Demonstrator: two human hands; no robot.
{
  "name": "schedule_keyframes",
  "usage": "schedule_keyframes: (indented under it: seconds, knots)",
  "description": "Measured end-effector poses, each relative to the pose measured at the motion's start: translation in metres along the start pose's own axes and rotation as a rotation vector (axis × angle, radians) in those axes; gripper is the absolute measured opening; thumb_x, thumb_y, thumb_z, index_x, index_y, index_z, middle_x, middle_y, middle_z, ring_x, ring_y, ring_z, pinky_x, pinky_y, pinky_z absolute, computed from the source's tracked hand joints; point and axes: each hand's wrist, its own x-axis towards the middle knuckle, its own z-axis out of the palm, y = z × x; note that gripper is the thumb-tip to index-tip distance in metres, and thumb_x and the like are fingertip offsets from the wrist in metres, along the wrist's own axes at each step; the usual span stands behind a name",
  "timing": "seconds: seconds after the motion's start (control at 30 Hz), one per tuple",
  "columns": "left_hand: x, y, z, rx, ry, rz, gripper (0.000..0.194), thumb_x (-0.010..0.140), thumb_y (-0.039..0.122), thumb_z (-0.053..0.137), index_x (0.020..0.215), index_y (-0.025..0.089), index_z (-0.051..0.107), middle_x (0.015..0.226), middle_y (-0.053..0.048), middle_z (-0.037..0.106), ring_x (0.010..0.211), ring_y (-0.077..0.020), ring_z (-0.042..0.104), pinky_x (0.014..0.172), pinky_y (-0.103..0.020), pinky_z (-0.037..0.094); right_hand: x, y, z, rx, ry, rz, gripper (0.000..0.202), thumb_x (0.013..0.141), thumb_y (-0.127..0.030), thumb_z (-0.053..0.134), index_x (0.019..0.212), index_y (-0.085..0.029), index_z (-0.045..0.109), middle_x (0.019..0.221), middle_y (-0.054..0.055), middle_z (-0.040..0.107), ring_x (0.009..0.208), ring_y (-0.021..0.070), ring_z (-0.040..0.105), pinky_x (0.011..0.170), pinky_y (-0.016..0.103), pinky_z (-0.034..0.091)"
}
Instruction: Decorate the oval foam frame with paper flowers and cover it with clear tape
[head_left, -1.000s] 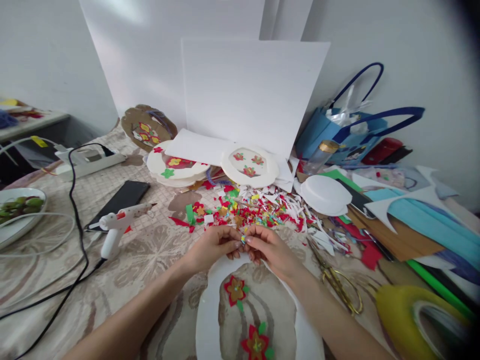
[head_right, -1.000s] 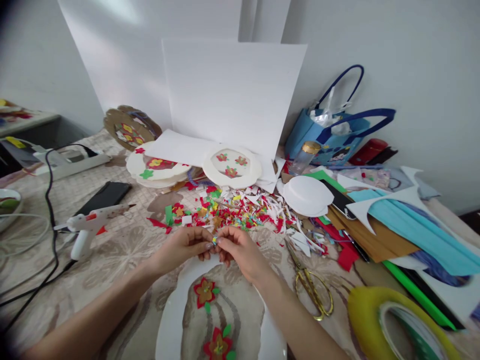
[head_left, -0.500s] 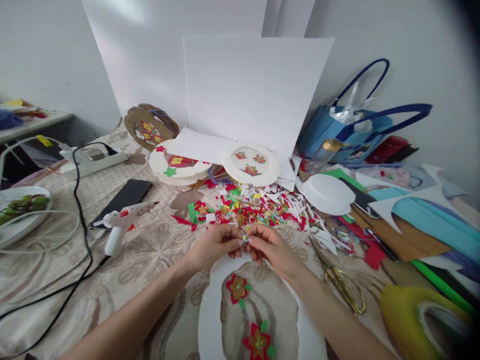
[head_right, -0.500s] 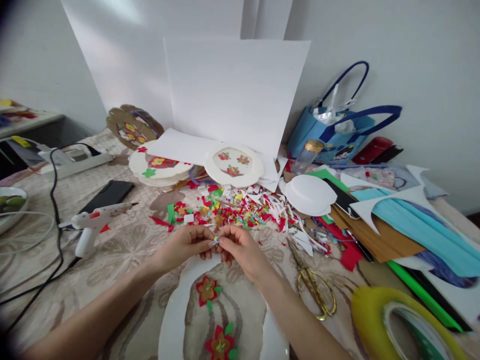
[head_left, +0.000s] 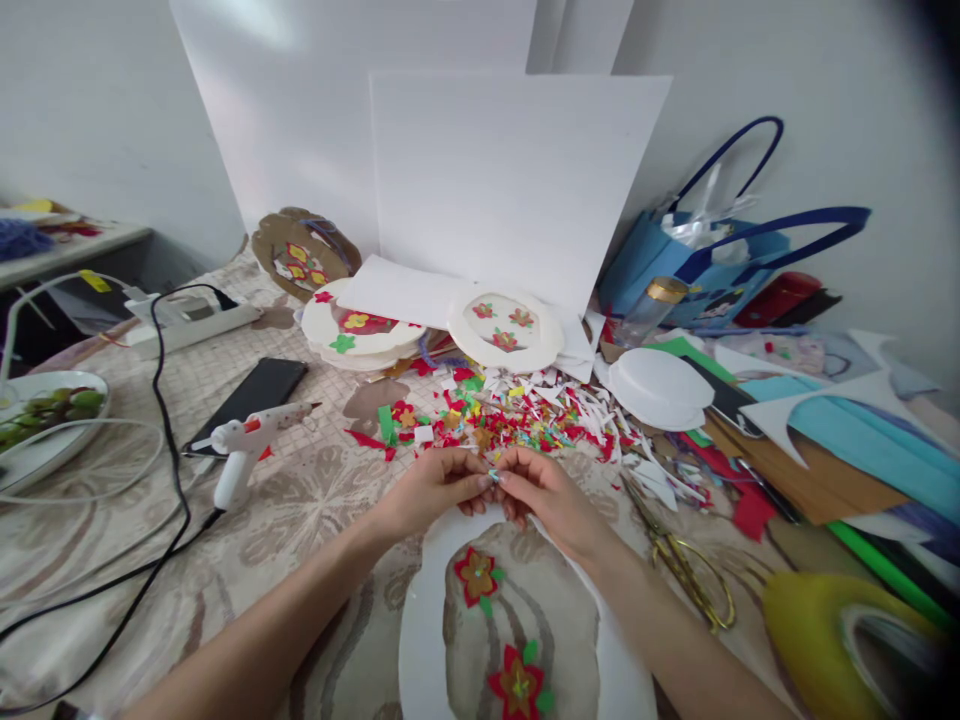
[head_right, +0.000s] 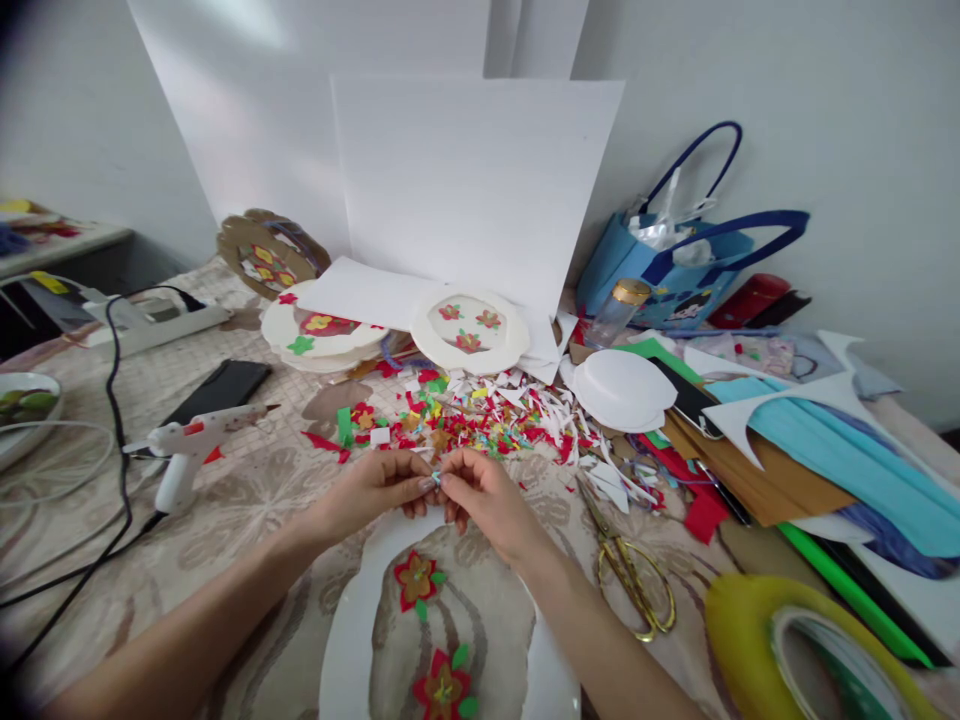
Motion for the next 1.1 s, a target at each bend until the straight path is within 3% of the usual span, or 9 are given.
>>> schedule_keyframes:
  seconds: [0.27,0.5,0.77,0.93,1.1]
  knots:
    - [-0.0006,0.0001,0.0003,-0.013,0.001,0.002,0.028,0.078,0.042,0.064,0.075,0.014,0.061,0.069,-0.001,0.063,0.059,-0.0101,0.056,0.059,-0.023,0.046,0.0011,0.0032,-0.0013,-0.059,-0.018,-0.043,0.01,0.082,-0.029,0.057,0.078,-0.021,0.053,0.061,-0.005,0.053,0.049,0.0084,0.048,0.043,0.021,0.036]
    - [-0.0008,0.0004,-0.0009,-0.028,-0.009,0.0,0.026,0.079,0.04,0.064,0.075,0.014,0.062,0.067,-0.001,0.063,0.059,-0.0101,0.056,0.06,-0.023,0.046,0.0006,0.0007,-0.0012,-0.041,0.024,-0.006,0.019,0.083,-0.04,0.056,0.082,-0.021,0.056,0.057,-0.004,0.053,0.053,0.0112,0.051,0.045,0.022,0.038]
    - [-0.0021,0.002,0.0002,0.004,-0.009,0.02,0.026,0.079,0.039,0.063,0.074,0.014,0.062,0.067,-0.001,0.063,0.059,-0.0099,0.055,0.06,-0.023,0.045,0.002,0.0064,-0.0023,-0.108,0.01,-0.092,0.011,0.083,-0.032,0.058,0.084,-0.022,0.055,0.066,-0.004,0.054,0.058,0.0106,0.051,0.053,0.024,0.042]
    - [-0.0015,0.0004,-0.001,-0.002,0.025,-0.009,0.026,0.077,0.04,0.065,0.075,0.014,0.063,0.066,-0.001,0.063,0.058,-0.0103,0.056,0.059,-0.023,0.045,-0.0001,0.0043,-0.0032,-0.326,0.029,-0.224,0.005,0.086,-0.026,0.052,0.086,-0.023,0.056,0.072,-0.002,0.057,0.062,0.0122,0.053,0.057,0.025,0.043]
    - [-0.0006,-0.0005,-0.002,-0.048,0.047,-0.024,0.026,0.076,0.04,0.067,0.076,0.015,0.064,0.065,0.0,0.064,0.058,-0.0103,0.057,0.059,-0.023,0.046,-0.0033,-0.0017,-0.0024,-0.7,0.078,-0.493,0.013,0.087,-0.016,0.047,0.091,-0.024,0.056,0.089,0.004,0.06,0.08,0.0177,0.057,0.072,0.031,0.046]
